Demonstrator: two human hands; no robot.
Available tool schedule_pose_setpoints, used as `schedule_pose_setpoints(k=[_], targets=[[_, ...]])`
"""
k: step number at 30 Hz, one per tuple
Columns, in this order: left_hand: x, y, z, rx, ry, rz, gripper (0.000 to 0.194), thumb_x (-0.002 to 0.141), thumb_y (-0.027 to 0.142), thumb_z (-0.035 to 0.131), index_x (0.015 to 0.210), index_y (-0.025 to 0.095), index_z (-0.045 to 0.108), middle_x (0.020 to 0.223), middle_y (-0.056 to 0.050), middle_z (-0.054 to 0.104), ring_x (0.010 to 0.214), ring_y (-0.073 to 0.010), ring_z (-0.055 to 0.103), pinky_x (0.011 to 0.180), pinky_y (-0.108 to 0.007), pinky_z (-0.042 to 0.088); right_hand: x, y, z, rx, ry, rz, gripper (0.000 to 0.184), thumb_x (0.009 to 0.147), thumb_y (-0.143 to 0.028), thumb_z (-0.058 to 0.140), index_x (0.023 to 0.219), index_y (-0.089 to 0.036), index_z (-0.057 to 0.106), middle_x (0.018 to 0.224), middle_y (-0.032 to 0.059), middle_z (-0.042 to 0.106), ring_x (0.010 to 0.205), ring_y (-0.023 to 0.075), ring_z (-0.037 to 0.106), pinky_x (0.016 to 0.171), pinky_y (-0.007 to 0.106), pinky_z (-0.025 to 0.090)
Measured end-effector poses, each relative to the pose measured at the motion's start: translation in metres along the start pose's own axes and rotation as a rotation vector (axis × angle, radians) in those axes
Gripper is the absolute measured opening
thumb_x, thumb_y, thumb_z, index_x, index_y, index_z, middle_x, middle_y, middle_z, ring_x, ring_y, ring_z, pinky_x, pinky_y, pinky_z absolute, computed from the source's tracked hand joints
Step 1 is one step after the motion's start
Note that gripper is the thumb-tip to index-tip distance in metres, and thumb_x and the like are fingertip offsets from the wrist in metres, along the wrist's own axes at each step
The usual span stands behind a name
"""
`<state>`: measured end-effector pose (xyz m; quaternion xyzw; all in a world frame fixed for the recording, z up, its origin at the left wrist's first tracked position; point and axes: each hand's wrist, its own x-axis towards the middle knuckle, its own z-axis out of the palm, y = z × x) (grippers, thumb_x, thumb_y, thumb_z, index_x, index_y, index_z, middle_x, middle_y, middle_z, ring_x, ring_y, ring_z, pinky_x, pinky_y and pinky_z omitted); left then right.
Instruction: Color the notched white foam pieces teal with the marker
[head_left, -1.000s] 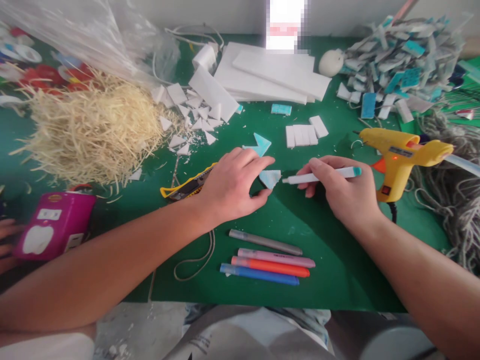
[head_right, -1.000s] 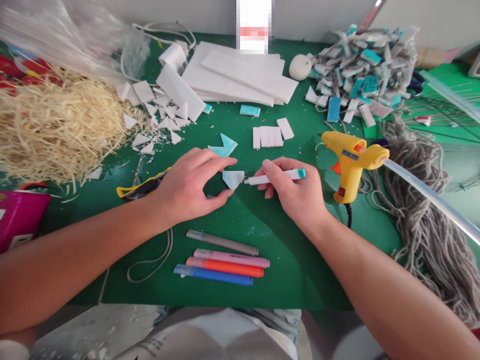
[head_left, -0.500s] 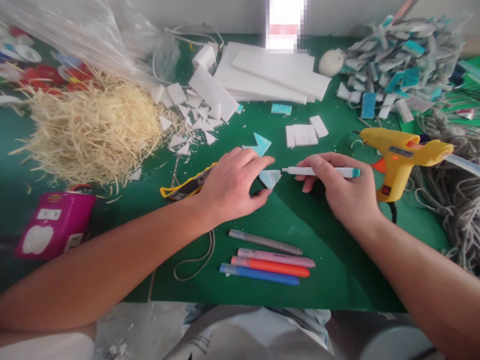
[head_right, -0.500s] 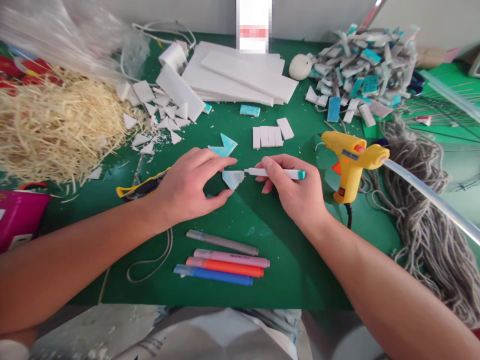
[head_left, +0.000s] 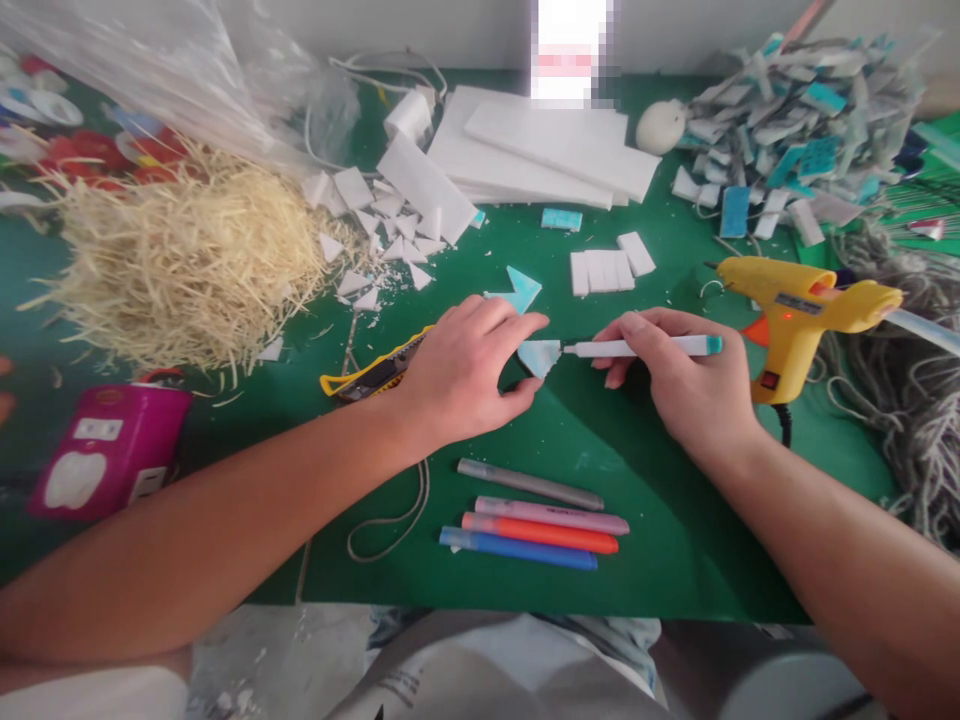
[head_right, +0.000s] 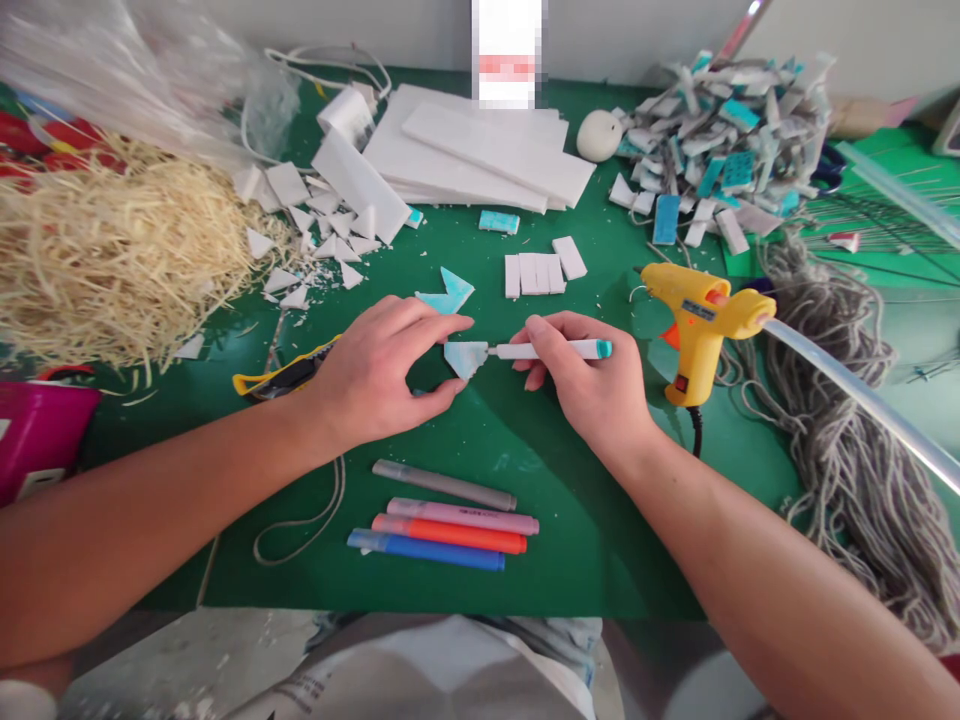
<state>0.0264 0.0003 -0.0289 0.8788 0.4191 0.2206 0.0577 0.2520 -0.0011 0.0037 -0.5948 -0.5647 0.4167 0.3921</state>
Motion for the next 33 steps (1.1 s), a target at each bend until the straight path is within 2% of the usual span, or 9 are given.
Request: schedule_pose_setpoints(k=[2,6,10,15,26,31,33], targets=[[0.0000,-0.0002,0.0000,-0.005,0.002,0.000,0.039,0.095,0.029,0.059,0.130,0.012,0.065,0.109,-0.013,0.070,0.100,-0.0287,0.065,0.087,-0.042,0.055,0.0003,0.0000,-0.0001,0.004,0.006,-0.003,0.022,0.091,-0.034,0.075,0.071,-0.024,0.077,0.063,0.0003,0.072,0.050,0.0137,0.061,0.054,0.028,0.053],[-0.0003,-0.0007,-0.0002,-0.007,-0.014,-0.004,0.039,0.095,0.030,0.059,0.131,0.014,0.065,0.109,-0.012,0.069,0.100,-0.0285,0.065,0.088,-0.042,0.055,0.0001,-0.0002,-0.0004,-0.005,-0.022,0.002,0.029,0.093,-0.037,0.074,0.066,-0.024,0.074,0.058,-0.0002,0.069,0.046,0.0130,0.058,0.051,0.028,0.051],[-0.0004,-0.0009,-0.0004,-0.006,-0.020,-0.011,0.040,0.095,0.029,0.060,0.132,0.014,0.064,0.109,-0.012,0.069,0.101,-0.0283,0.065,0.088,-0.042,0.055,-0.0002,0.0001,-0.0003,0.003,0.008,-0.008,0.022,0.092,-0.033,0.074,0.072,-0.024,0.077,0.063,0.0001,0.072,0.051,0.0130,0.063,0.055,0.028,0.053],[0.0000,-0.0007,0.0002,-0.007,-0.011,-0.010,0.039,0.095,0.030,0.060,0.130,0.014,0.065,0.110,-0.012,0.070,0.100,-0.0280,0.065,0.088,-0.042,0.055,-0.0001,0.0005,-0.0017,-0.021,-0.016,-0.006,0.030,0.095,-0.034,0.073,0.066,-0.024,0.075,0.057,-0.0004,0.068,0.046,0.0132,0.060,0.052,0.029,0.051],[0.0000,0.0005,0.0009,-0.003,0.033,0.008,0.040,0.094,0.028,0.059,0.129,0.010,0.067,0.107,-0.013,0.070,0.098,-0.0300,0.065,0.085,-0.043,0.056,-0.0002,0.0013,-0.0002,0.011,0.005,-0.014,0.021,0.092,-0.036,0.077,0.075,-0.024,0.077,0.066,0.0006,0.073,0.051,0.0133,0.063,0.057,0.029,0.054],[-0.0003,-0.0005,0.0006,0.005,0.011,0.007,0.039,0.095,0.028,0.059,0.129,0.012,0.066,0.107,-0.012,0.070,0.097,-0.0284,0.065,0.086,-0.041,0.055,-0.0002,0.0012,-0.0009,-0.001,-0.016,-0.010,0.029,0.094,-0.035,0.075,0.067,-0.024,0.075,0.058,0.0000,0.069,0.047,0.0135,0.060,0.053,0.029,0.052],[-0.0004,-0.0011,0.0006,0.007,0.009,0.008,0.039,0.095,0.029,0.059,0.130,0.013,0.065,0.108,-0.012,0.070,0.098,-0.0281,0.064,0.086,-0.041,0.055,-0.0003,0.0011,-0.0009,0.000,-0.003,-0.014,0.027,0.094,-0.034,0.075,0.069,-0.024,0.076,0.060,0.0002,0.071,0.048,0.0136,0.061,0.054,0.029,0.052]])
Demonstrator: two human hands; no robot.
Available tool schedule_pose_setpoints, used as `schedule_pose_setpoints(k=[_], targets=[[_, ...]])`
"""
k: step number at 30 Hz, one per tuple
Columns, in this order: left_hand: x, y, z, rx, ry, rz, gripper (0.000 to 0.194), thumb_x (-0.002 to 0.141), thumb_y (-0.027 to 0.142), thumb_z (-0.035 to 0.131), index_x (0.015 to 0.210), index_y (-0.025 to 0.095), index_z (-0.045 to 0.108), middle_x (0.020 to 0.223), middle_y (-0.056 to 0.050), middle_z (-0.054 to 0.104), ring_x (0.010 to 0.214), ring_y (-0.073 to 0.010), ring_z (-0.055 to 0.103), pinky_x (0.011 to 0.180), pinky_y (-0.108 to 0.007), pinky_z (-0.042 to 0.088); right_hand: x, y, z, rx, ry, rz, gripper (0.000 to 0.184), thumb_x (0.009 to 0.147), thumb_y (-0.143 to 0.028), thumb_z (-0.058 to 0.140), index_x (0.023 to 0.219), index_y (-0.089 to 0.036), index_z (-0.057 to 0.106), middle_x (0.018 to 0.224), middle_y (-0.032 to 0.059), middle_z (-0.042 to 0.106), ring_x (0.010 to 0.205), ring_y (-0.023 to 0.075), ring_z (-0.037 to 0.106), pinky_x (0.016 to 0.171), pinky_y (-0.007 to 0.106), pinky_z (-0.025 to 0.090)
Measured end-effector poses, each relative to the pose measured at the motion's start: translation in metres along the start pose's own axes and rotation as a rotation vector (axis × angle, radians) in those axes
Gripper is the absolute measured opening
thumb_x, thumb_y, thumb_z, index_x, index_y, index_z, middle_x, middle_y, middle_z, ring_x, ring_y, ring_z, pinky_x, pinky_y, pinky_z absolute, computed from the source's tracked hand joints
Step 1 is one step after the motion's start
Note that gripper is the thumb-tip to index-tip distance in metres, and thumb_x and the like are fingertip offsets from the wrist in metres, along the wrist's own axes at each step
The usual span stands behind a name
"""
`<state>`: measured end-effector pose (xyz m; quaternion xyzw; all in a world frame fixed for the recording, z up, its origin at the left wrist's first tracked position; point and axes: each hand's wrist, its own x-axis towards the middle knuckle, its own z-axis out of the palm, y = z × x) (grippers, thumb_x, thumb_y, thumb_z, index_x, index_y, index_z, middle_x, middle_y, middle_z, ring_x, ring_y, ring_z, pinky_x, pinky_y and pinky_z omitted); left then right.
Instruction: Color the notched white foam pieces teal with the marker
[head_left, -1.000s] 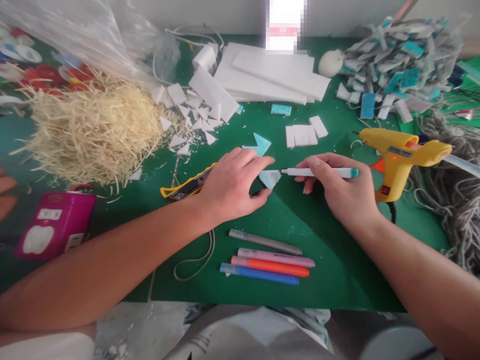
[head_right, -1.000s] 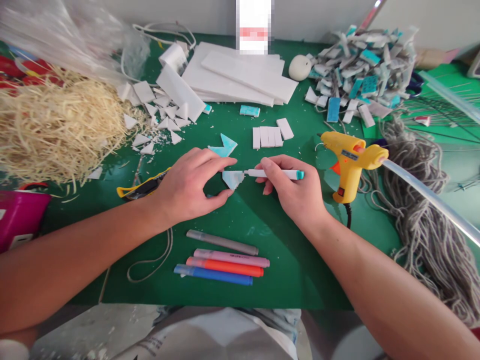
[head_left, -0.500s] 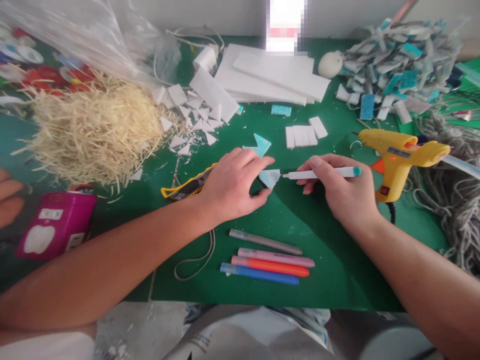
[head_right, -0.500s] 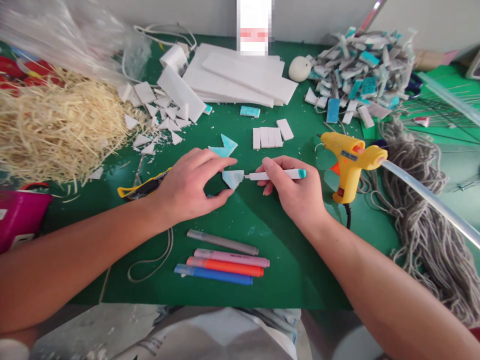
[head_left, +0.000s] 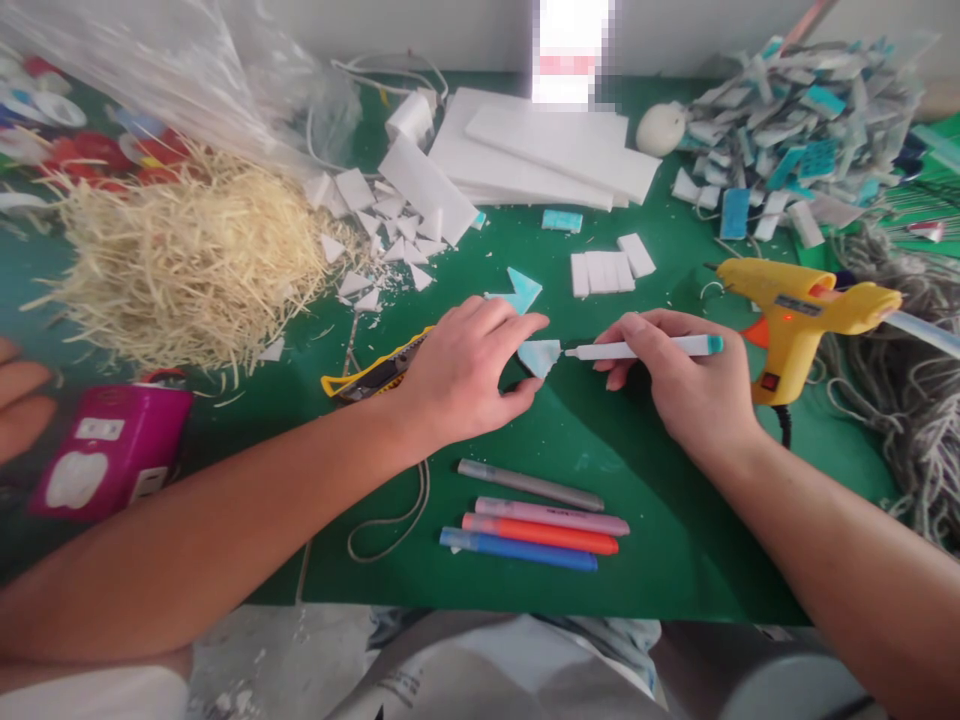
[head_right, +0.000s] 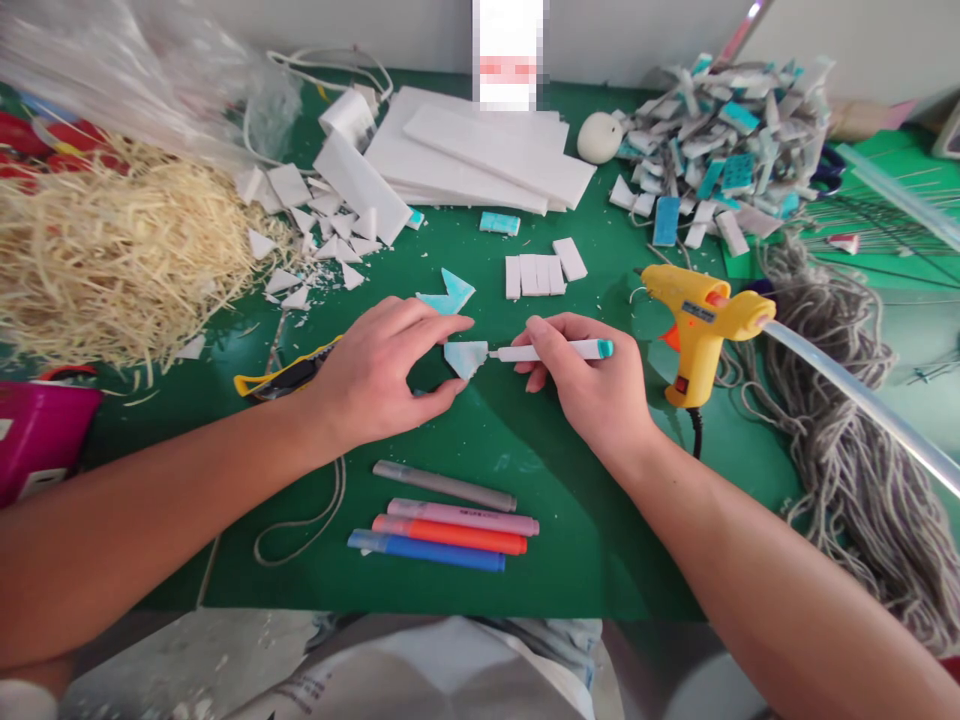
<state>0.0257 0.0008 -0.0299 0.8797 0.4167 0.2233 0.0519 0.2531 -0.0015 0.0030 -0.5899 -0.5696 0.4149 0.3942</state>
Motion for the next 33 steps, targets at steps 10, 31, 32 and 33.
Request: schedule_pose_setpoints(k=[10,31,32,33], targets=[[-0.0005,-0.0003,0.0003,0.006,0.000,0.005,0.039,0.095,0.029,0.059,0.130,0.012,0.065,0.108,-0.012,0.070,0.098,-0.0282,0.065,0.086,-0.041,0.055,0.0009,0.0008,0.0000,0.008,0.010,-0.006,0.023,0.092,-0.034,0.075,0.072,-0.024,0.077,0.063,0.0003,0.072,0.050,0.0133,0.063,0.055,0.028,0.054],[-0.0010,-0.0001,0.0018,0.002,0.037,0.019,0.039,0.095,0.027,0.060,0.129,0.010,0.066,0.107,-0.013,0.070,0.096,-0.0288,0.065,0.084,-0.042,0.056,0.0006,0.0009,-0.0006,0.011,0.023,-0.026,0.025,0.094,-0.033,0.073,0.071,-0.024,0.077,0.063,0.0010,0.072,0.049,0.0131,0.061,0.053,0.029,0.051],[-0.0007,0.0000,0.0016,0.001,0.034,0.017,0.039,0.095,0.027,0.060,0.129,0.010,0.066,0.108,-0.013,0.070,0.097,-0.0290,0.065,0.085,-0.043,0.056,0.0006,0.0011,-0.0006,0.007,0.021,-0.022,0.023,0.093,-0.033,0.074,0.073,-0.023,0.077,0.064,0.0010,0.073,0.050,0.0131,0.062,0.054,0.029,0.052],[-0.0005,0.0000,0.0014,0.001,0.032,0.016,0.039,0.095,0.028,0.060,0.129,0.010,0.066,0.108,-0.013,0.070,0.098,-0.0292,0.065,0.085,-0.043,0.057,0.0006,0.0013,-0.0006,0.002,0.012,-0.017,0.023,0.094,-0.033,0.074,0.073,-0.023,0.077,0.063,0.0008,0.073,0.050,0.0131,0.062,0.054,0.029,0.052]])
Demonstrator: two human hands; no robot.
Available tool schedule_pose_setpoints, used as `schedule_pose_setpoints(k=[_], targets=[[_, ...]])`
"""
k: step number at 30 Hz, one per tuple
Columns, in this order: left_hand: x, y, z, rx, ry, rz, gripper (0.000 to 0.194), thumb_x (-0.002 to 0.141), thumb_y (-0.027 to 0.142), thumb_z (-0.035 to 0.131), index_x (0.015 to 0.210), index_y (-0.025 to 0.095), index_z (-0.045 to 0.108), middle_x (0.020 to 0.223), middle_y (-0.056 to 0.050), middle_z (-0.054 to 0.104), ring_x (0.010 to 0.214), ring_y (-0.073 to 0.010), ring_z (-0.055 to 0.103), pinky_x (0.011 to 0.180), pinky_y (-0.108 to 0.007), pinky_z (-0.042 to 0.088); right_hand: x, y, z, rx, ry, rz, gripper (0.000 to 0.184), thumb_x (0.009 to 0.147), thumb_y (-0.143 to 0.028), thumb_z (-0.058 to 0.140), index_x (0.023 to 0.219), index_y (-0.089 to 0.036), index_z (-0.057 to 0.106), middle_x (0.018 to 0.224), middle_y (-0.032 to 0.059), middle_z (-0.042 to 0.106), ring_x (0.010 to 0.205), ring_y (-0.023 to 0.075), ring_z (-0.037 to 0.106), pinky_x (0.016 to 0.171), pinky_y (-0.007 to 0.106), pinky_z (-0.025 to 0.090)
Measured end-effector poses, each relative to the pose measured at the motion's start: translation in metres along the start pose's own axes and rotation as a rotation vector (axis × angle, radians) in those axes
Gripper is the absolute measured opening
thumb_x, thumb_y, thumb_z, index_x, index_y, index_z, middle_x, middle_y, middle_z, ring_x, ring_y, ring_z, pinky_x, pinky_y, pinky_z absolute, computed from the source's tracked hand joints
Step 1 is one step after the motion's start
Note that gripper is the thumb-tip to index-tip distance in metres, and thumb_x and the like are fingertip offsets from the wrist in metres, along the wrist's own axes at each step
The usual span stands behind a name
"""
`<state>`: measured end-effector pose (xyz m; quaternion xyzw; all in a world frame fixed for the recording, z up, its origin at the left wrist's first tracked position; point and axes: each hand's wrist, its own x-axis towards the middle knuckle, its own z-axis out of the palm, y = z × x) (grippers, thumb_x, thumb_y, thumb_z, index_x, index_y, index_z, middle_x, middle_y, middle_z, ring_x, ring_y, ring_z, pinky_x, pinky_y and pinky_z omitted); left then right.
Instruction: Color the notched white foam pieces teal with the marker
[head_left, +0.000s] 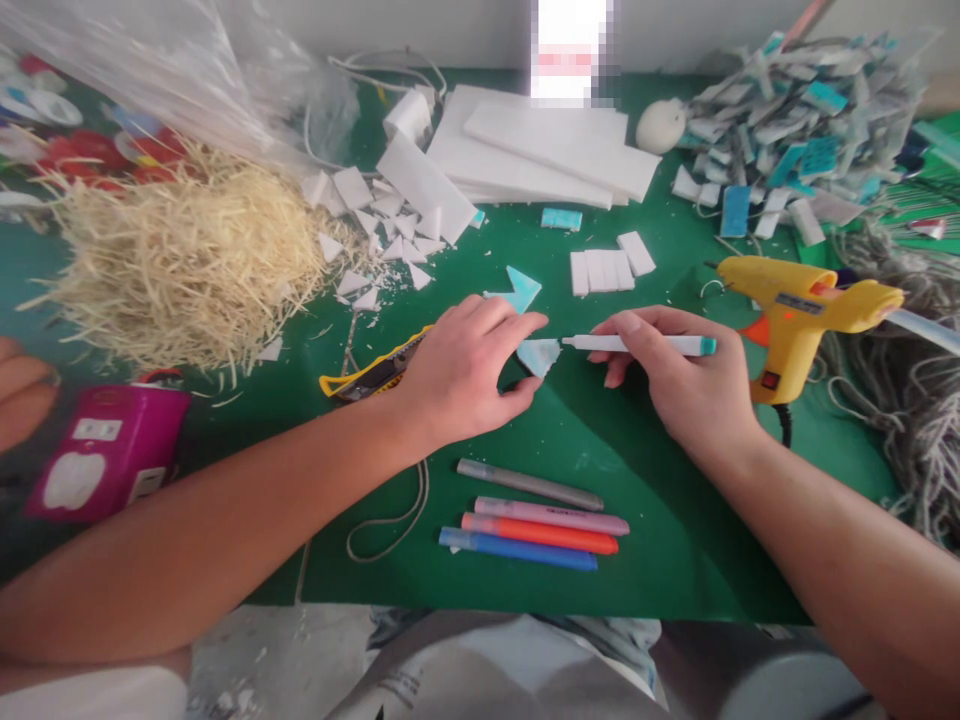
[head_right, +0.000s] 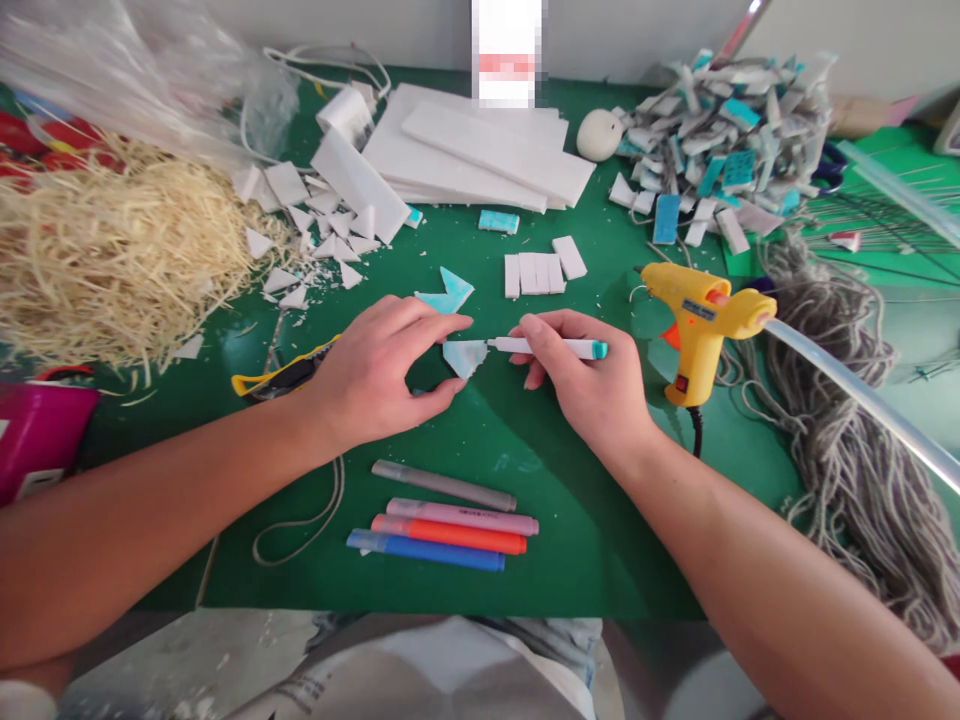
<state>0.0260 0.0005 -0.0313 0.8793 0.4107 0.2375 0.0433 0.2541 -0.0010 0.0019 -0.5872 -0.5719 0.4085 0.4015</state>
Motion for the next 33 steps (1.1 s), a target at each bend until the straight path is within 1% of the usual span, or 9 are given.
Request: schedule_pose_setpoints(k=[4,8,12,16,20,24,27,31,33], targets=[[0.0003,0.0002,-0.0005,0.001,-0.009,0.002,0.038,0.095,0.028,0.060,0.128,0.011,0.066,0.107,-0.013,0.070,0.097,-0.0289,0.064,0.085,-0.042,0.056,-0.0002,0.0001,0.0000,-0.006,-0.026,0.004,0.030,0.095,-0.033,0.072,0.067,-0.024,0.075,0.057,-0.0001,0.069,0.047,0.0134,0.061,0.052,0.029,0.051],[0.0002,0.0000,-0.0011,0.010,-0.017,-0.003,0.038,0.096,0.029,0.059,0.129,0.012,0.066,0.109,-0.012,0.070,0.098,-0.0281,0.065,0.085,-0.041,0.056,-0.0004,-0.0008,0.0007,-0.006,0.012,0.012,0.022,0.093,-0.032,0.074,0.074,-0.023,0.078,0.064,0.0006,0.073,0.051,0.0135,0.064,0.056,0.028,0.054],[0.0003,-0.0005,-0.0016,0.007,-0.020,-0.003,0.039,0.096,0.029,0.059,0.130,0.011,0.065,0.108,-0.012,0.069,0.098,-0.0282,0.064,0.086,-0.041,0.056,-0.0002,-0.0012,0.0008,-0.010,-0.017,0.023,0.028,0.094,-0.035,0.073,0.068,-0.023,0.076,0.057,0.0000,0.069,0.048,0.0131,0.060,0.054,0.028,0.053],[0.0005,-0.0004,-0.0016,0.006,-0.016,0.005,0.038,0.096,0.028,0.058,0.129,0.011,0.066,0.108,-0.013,0.070,0.097,-0.0288,0.064,0.085,-0.042,0.056,-0.0003,-0.0016,0.0006,-0.008,-0.005,0.013,0.025,0.093,-0.038,0.076,0.073,-0.023,0.076,0.062,0.0004,0.072,0.050,0.0134,0.063,0.056,0.028,0.054],[0.0004,0.0001,-0.0014,0.002,-0.037,-0.016,0.038,0.095,0.028,0.059,0.130,0.012,0.065,0.109,-0.013,0.070,0.099,-0.0286,0.064,0.086,-0.042,0.055,-0.0007,-0.0034,0.0006,-0.009,-0.027,0.028,0.032,0.094,-0.038,0.074,0.066,-0.023,0.074,0.057,0.0000,0.069,0.046,0.0134,0.060,0.052,0.029,0.052],[0.0001,0.0002,-0.0015,-0.003,-0.050,-0.025,0.039,0.096,0.029,0.060,0.131,0.014,0.064,0.110,-0.012,0.069,0.100,-0.0284,0.064,0.087,-0.042,0.055,-0.0004,-0.0041,0.0004,-0.008,-0.007,0.026,0.025,0.091,-0.037,0.076,0.069,-0.024,0.076,0.060,0.0002,0.071,0.049,0.0143,0.061,0.052,0.029,0.052],[0.0005,0.0004,-0.0020,-0.004,-0.053,-0.025,0.039,0.096,0.029,0.059,0.131,0.013,0.064,0.110,-0.013,0.069,0.100,-0.0288,0.064,0.087,-0.042,0.055,0.0001,-0.0029,0.0002,-0.003,-0.033,0.034,0.032,0.092,-0.040,0.075,0.064,-0.024,0.075,0.056,0.0006,0.069,0.045,0.0139,0.057,0.048,0.029,0.050],[0.0006,0.0007,-0.0025,-0.008,-0.056,-0.030,0.039,0.096,0.029,0.059,0.131,0.014,0.064,0.111,-0.013,0.070,0.101,-0.0289,0.065,0.088,-0.043,0.055,-0.0003,-0.0017,0.0004,-0.006,-0.011,0.024,0.026,0.092,-0.041,0.076,0.072,-0.024,0.077,0.064,0.0010,0.073,0.050,0.0138,0.061,0.053,0.029,0.053],[0.0000,0.0004,-0.0022,-0.027,-0.054,-0.024,0.040,0.094,0.025,0.059,0.132,0.014,0.063,0.116,-0.013,0.071,0.105,-0.0294,0.066,0.089,-0.043,0.056,-0.0009,-0.0020,0.0004,-0.007,-0.011,0.009,0.027,0.092,-0.043,0.076,0.073,-0.023,0.077,0.064,0.0008,0.072,0.050,0.0134,0.061,0.054,0.029,0.053]])
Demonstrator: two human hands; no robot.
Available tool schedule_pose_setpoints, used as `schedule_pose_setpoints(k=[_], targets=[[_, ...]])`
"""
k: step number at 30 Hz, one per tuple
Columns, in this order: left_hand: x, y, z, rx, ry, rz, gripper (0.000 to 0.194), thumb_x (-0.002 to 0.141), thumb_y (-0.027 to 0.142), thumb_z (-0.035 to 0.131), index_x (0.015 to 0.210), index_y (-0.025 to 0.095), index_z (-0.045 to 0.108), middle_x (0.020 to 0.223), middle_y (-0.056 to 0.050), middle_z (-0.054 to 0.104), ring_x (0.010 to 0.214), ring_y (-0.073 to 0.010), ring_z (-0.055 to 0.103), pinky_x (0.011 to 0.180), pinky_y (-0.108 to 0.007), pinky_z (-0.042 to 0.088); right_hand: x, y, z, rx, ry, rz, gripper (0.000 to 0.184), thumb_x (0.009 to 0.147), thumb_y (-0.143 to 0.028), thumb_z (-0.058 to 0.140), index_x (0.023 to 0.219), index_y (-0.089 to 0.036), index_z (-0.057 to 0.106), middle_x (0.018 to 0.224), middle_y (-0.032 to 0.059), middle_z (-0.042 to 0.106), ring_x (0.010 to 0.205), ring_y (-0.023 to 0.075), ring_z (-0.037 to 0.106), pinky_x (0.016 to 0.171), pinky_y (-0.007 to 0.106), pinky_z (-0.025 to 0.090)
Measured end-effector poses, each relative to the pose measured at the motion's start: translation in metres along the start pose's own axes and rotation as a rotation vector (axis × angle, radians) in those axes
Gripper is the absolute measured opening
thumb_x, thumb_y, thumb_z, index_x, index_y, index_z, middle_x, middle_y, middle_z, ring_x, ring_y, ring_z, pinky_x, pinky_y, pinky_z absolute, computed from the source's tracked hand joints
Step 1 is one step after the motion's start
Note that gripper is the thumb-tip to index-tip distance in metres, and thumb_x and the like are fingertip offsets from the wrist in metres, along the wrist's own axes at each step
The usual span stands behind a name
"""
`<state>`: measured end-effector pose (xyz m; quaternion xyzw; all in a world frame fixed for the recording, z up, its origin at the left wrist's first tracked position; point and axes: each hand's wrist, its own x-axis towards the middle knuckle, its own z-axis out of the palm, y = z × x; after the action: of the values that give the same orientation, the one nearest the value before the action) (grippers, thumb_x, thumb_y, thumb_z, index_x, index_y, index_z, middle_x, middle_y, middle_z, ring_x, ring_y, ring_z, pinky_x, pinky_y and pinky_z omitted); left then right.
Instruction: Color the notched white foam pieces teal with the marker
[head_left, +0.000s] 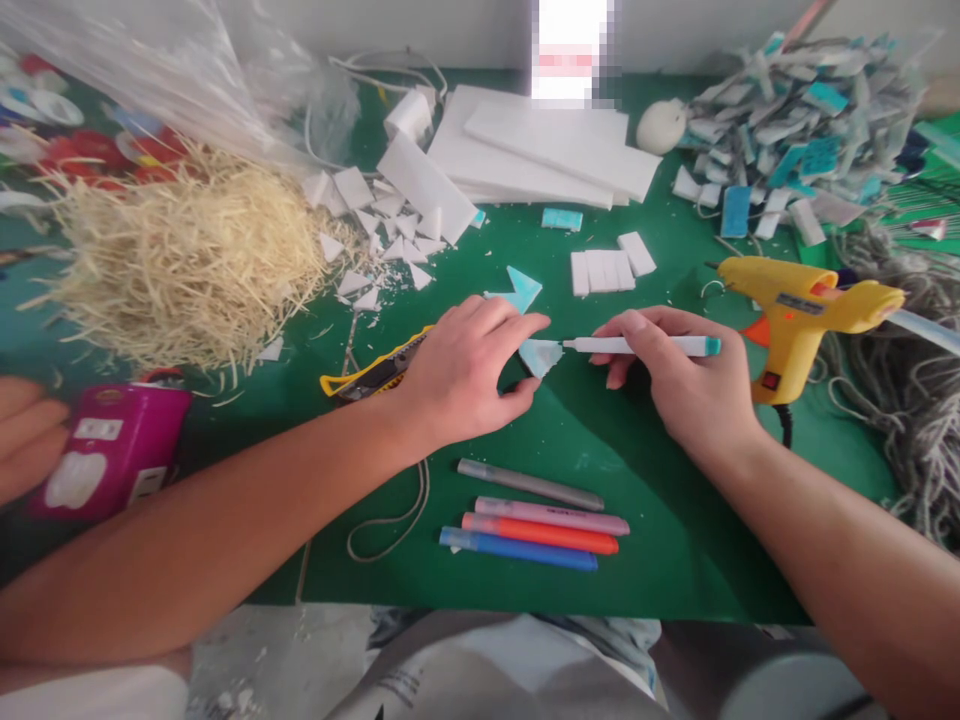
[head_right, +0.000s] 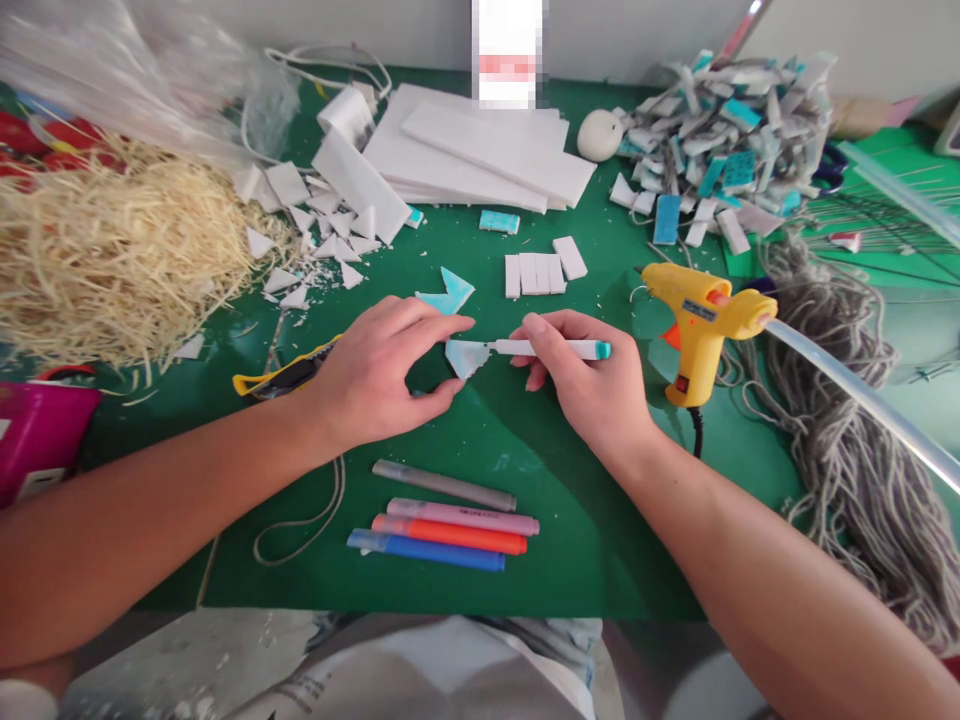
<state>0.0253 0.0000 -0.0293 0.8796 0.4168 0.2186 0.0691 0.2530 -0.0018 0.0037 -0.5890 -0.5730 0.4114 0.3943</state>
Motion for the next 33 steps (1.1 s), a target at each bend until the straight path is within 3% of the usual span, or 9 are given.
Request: schedule_pose_setpoints(k=[4,11,16,21,33], targets=[[-0.0016,-0.0007,0.0009,-0.051,0.043,0.049,0.050,0.085,0.010,0.055,0.134,0.011,0.060,0.128,-0.015,0.071,0.118,-0.0294,0.067,0.100,-0.045,0.055,-0.0009,-0.0009,-0.0002,0.010,0.006,-0.005,0.030,0.093,-0.043,0.075,0.070,-0.023,0.076,0.061,0.0005,0.070,0.049,0.0132,0.060,0.052,0.029,0.052],[-0.0009,-0.0006,0.0013,-0.023,0.044,0.004,0.039,0.099,0.029,0.060,0.133,0.011,0.062,0.117,-0.015,0.073,0.108,-0.0307,0.068,0.094,-0.046,0.056,-0.0005,-0.0007,-0.0001,0.044,-0.019,0.003,0.029,0.092,-0.043,0.076,0.071,-0.023,0.076,0.062,0.0003,0.070,0.048,0.0128,0.059,0.051,0.028,0.050],[-0.0003,-0.0024,0.0015,-0.063,0.026,0.021,0.034,0.099,0.022,0.056,0.132,0.015,0.061,0.120,-0.012,0.074,0.112,-0.0285,0.068,0.097,-0.044,0.055,-0.0001,-0.0009,-0.0003,0.026,-0.040,0.024,0.026,0.091,-0.041,0.076,0.072,-0.023,0.077,0.063,0.0006,0.071,0.049,0.0133,0.059,0.051,0.028,0.050],[-0.0010,-0.0025,0.0012,-0.061,0.055,0.060,0.040,0.093,0.013,0.054,0.132,0.012,0.062,0.120,-0.014,0.074,0.113,-0.0279,0.069,0.097,-0.043,0.056,-0.0006,-0.0012,0.0005,0.027,-0.042,0.017,0.024,0.090,-0.039,0.076,0.073,-0.022,0.077,0.063,0.0002,0.071,0.049,0.0119,0.058,0.051,0.027,0.049],[0.0004,-0.0012,0.0002,-0.059,0.029,0.047,0.041,0.092,0.013,0.053,0.132,0.013,0.061,0.120,-0.013,0.074,0.112,-0.0278,0.069,0.097,-0.044,0.056,-0.0012,0.0017,-0.0006,0.000,-0.093,-0.002,0.022,0.088,-0.041,0.079,0.075,-0.023,0.079,0.066,0.0006,0.073,0.053,0.0131,0.060,0.053,0.027,0.050]])
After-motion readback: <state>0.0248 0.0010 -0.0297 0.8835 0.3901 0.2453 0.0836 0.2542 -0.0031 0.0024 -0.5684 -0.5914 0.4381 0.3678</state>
